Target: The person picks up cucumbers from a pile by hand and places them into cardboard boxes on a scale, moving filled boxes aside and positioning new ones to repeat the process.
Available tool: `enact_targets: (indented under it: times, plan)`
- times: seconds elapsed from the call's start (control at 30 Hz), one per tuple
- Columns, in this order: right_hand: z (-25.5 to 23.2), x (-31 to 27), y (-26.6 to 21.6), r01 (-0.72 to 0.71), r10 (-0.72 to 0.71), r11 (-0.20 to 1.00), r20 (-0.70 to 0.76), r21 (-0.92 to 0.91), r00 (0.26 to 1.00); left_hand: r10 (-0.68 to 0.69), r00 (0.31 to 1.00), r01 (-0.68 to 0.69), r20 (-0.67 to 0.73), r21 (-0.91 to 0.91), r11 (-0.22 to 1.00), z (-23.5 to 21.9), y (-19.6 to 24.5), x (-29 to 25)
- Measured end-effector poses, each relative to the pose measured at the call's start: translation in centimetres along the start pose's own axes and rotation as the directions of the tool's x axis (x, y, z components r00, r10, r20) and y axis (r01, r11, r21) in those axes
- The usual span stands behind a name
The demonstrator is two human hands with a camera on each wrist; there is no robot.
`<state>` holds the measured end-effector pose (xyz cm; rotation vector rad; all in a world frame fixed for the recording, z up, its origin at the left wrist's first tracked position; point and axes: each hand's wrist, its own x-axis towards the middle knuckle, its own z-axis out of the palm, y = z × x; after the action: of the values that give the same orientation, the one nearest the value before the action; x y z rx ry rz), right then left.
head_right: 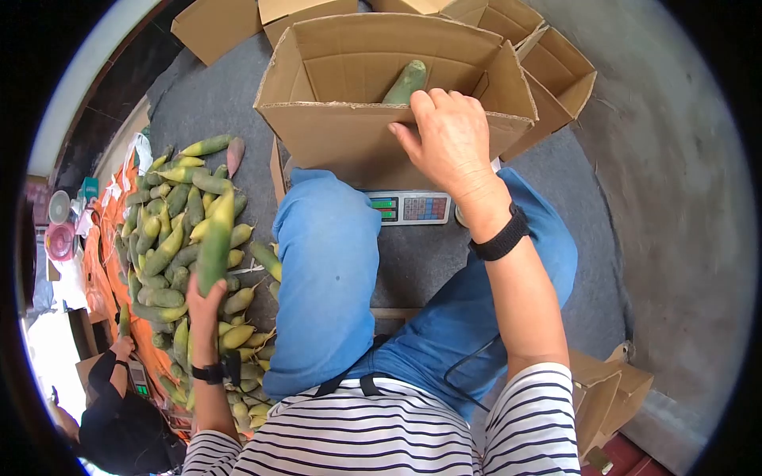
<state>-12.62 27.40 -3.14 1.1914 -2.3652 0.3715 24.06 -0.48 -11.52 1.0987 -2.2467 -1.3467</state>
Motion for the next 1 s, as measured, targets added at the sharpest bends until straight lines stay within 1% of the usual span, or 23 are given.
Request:
enact_targets:
  times: [0.03, 0.07, 0.1, 0.17, 0.2, 0.23, 0.3, 0.33, 0.4, 0.43, 0.47, 0.53, 0.6, 0.67, 0.7, 0.73, 0.77, 0.8, 0.83, 0.87, 0.9, 0.93, 1.0]
  plan:
    - [0.0, 0.0, 0.0, 0.003, -0.003, 1.000, 0.011, 0.010, 1.000, 0.159, 0.986, -0.149, -0.043, 0.188, 0.971, 0.0, 4.1, 1.0]
    - [-0.1, 0.0, 0.0, 0.007, -0.007, 1.000, 0.004, 0.010, 1.000, 0.253, 0.967, -0.242, -0.037, 0.180, 0.953, 0.2, 7.8, 2.1]
    - [-0.1, 0.0, 0.0, 0.007, -0.007, 1.000, 0.001, 0.012, 1.000, 0.377, 0.924, -0.351, -0.073, 0.233, 0.907, 0.8, 11.2, 3.1]
    - [0.0, -0.1, 0.1, 0.018, -0.018, 1.000, -0.003, 0.008, 1.000, 0.610, 0.791, -0.571, -0.053, 0.293, 0.767, 2.8, 17.7, 5.3]
    - [0.0, -0.2, 0.2, 0.017, -0.017, 1.000, -0.006, -0.001, 1.000, 0.746, 0.665, -0.698, -0.035, 0.329, 0.636, 4.3, 20.7, 6.4]
    - [-0.1, -0.2, 0.2, 0.020, -0.020, 1.000, -0.002, 0.012, 1.000, 0.793, 0.609, -0.755, 0.003, 0.308, 0.578, 5.8, 23.3, 7.4]
    - [0.1, -0.3, 0.3, 0.021, -0.021, 1.000, -0.014, 0.014, 1.000, 0.836, 0.541, -0.830, 0.098, 0.227, 0.510, 8.9, 26.0, 10.0]
    - [0.0, -0.3, 0.4, 0.011, -0.011, 1.000, -0.016, 0.007, 1.000, 0.840, 0.533, -0.836, 0.104, 0.220, 0.503, 10.1, 26.5, 11.4]
    - [0.0, -0.5, 0.5, 0.007, -0.005, 0.999, -0.025, 0.048, 1.000, 0.815, 0.497, -0.867, 0.297, 0.178, 0.464, 12.8, 26.2, 13.1]
    - [-0.1, -0.5, 0.5, -0.003, 0.003, 0.998, 0.002, 0.057, 1.000, 0.783, 0.515, -0.856, 0.348, 0.259, 0.448, 13.2, 25.8, 13.1]
    - [-0.2, -0.6, 0.5, -0.017, 0.017, 0.998, 0.000, 0.056, 1.000, 0.783, 0.507, -0.861, 0.359, 0.254, 0.441, 13.1, 25.1, 12.9]
    - [-0.3, -0.7, 0.6, 0.002, -0.001, 0.997, -0.019, 0.080, 1.000, 0.832, 0.518, -0.827, 0.198, 0.365, 0.427, 12.3, 23.1, 11.8]
    - [-0.1, -0.9, 0.7, -0.014, 0.014, 0.996, 0.006, 0.088, 1.000, 0.820, 0.540, -0.817, 0.188, 0.350, 0.458, 10.9, 20.5, 8.8]
    - [0.4, -0.7, 0.9, 0.017, -0.010, 0.997, -0.083, 0.077, 0.997, 0.694, 0.646, -0.762, 0.318, 0.330, 0.557, 9.5, 16.9, 5.1]
    - [0.4, -0.7, 0.8, 0.015, -0.008, 0.997, -0.084, 0.081, 0.996, 0.584, 0.723, -0.685, 0.369, 0.276, 0.674, 9.0, 15.4, 3.2]
    - [0.4, -0.6, 0.6, 0.003, 0.001, 0.997, -0.050, 0.079, 0.999, 0.462, 0.777, -0.587, 0.427, 0.226, 0.777, 8.5, 14.2, 1.4]
    - [0.3, -0.7, 0.6, -0.010, 0.011, 0.997, -0.014, 0.076, 1.000, 0.354, 0.817, -0.484, 0.455, 0.210, 0.849, 7.9, 13.4, -0.2]
    - [0.2, -0.7, 0.6, -0.017, 0.017, 0.997, -0.005, 0.077, 1.000, 0.236, 0.841, -0.370, 0.487, 0.199, 0.907, 7.3, 12.8, -1.5]
    - [0.2, -0.7, 0.7, -0.006, 0.009, 0.995, -0.032, 0.098, 0.999, 0.227, 0.838, -0.364, 0.496, 0.200, 0.910, 6.9, 12.6, -2.7]
    - [0.2, -0.9, 0.8, 0.003, 0.004, 0.993, -0.056, 0.119, 0.998, 0.122, 0.850, -0.226, 0.513, 0.145, 0.963, 6.4, 12.5, -3.8]
    - [0.2, -0.8, 0.9, -0.002, 0.010, 0.994, -0.071, 0.113, 0.997, 0.014, 0.845, -0.078, 0.535, 0.097, 0.992, 6.1, 12.3, -4.9]
    - [0.4, -0.7, 1.2, -0.014, 0.021, 0.993, -0.061, 0.116, 0.998, 0.005, 0.839, -0.074, 0.544, 0.104, 0.992, 6.0, 11.9, -5.8]
    - [0.4, -0.2, 1.5, -0.021, 0.049, 0.989, -0.193, 0.149, 0.980, 0.163, 0.822, -0.295, 0.546, 0.163, 0.942, 6.2, 11.5, -7.1]
